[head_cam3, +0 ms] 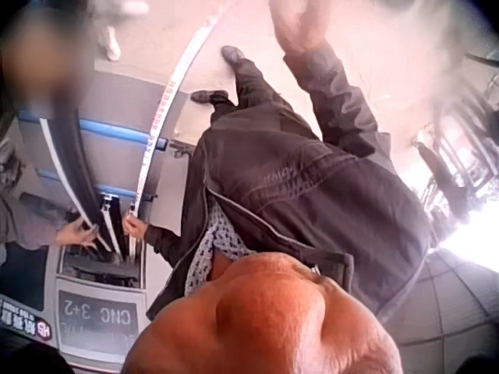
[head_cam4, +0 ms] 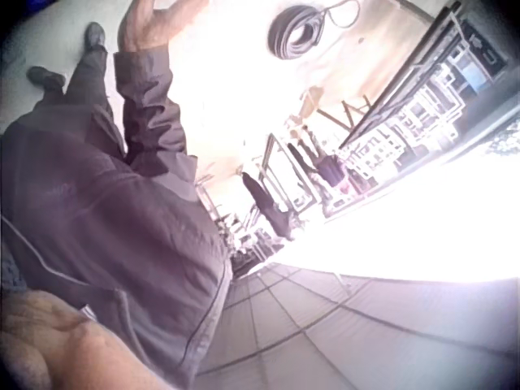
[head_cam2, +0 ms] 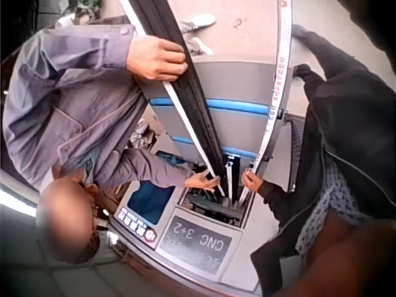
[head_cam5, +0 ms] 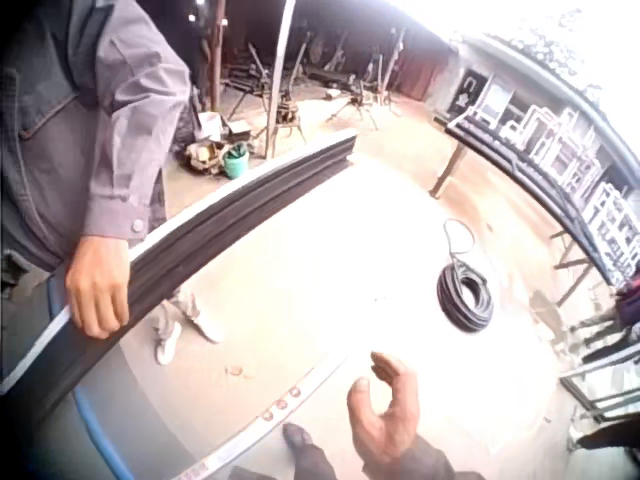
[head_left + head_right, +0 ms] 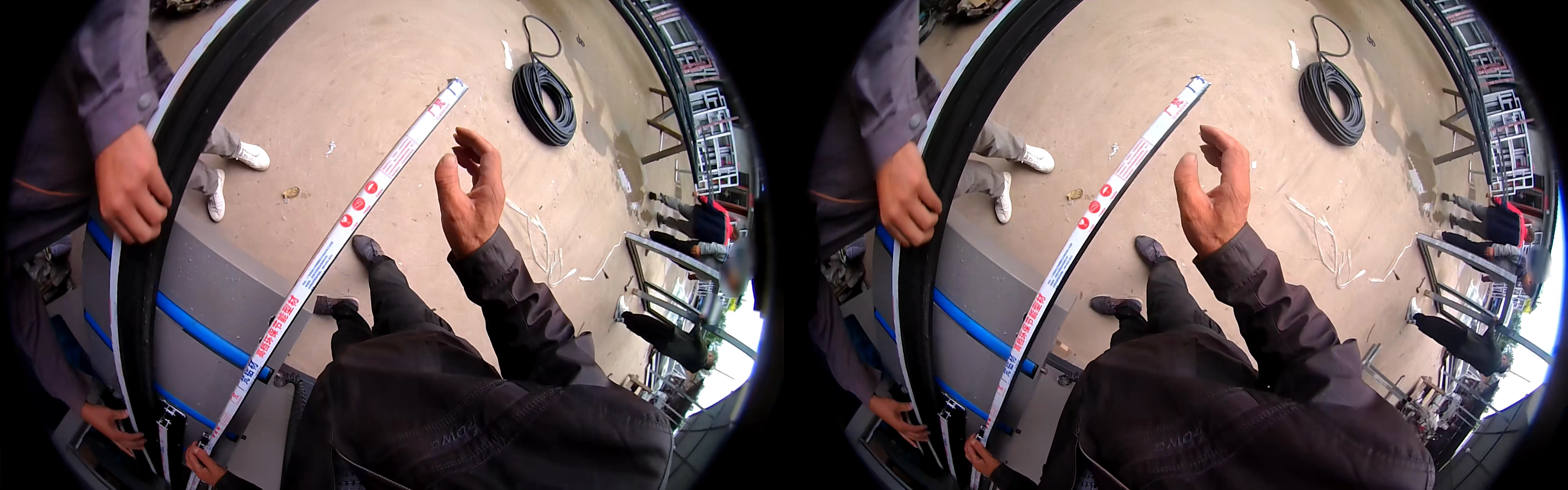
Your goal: The person loads long metal profiles onto a CNC machine's loading table, aligning them with blue guide rails. They repeatedly pick up profiles, place them in parallel rows, and adjust their positions to ensure proper alignment before operating the machine controls.
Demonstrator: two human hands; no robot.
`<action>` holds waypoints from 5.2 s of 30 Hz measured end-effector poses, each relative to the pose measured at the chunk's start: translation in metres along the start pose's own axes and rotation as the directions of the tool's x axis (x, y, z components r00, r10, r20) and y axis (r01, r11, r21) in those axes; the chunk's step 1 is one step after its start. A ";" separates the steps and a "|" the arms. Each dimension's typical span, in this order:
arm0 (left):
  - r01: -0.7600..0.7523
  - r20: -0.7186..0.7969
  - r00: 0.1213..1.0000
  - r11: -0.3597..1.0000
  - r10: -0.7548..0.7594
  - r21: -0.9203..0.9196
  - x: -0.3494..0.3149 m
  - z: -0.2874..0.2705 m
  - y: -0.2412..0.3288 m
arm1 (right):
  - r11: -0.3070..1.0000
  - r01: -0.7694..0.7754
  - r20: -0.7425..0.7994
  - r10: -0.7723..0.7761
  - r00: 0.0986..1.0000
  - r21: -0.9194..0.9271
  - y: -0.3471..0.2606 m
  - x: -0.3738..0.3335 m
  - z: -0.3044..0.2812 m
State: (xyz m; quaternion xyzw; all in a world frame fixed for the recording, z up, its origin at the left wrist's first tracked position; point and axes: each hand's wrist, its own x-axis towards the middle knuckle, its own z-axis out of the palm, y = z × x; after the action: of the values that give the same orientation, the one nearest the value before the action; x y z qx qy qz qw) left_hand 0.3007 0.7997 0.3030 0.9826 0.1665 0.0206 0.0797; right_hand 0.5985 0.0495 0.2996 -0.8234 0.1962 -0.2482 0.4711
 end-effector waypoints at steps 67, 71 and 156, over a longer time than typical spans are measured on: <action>0.067 0.053 0.996 0.989 -0.075 0.133 -0.007 -0.070 0.015 | 0.472 0.528 0.663 -0.702 -0.259 0.706 -0.286 -0.338 0.236; 0.104 0.016 0.994 0.979 -0.109 0.175 -0.011 -0.076 -0.010 | 0.381 0.580 0.658 -0.639 -0.398 0.720 -0.293 -0.377 0.262; 0.171 -0.030 0.982 0.952 -0.184 -0.252 -0.008 -0.088 -0.071 | 0.155 0.771 0.642 -0.666 -0.380 0.617 -0.324 -0.358 0.342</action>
State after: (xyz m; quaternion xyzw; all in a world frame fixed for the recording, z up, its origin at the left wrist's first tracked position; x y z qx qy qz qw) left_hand 0.2645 0.8770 0.3780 0.9450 0.2523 0.0602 0.1992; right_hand 0.5442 0.6356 0.3549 -0.7365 -0.6570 -0.0051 0.1608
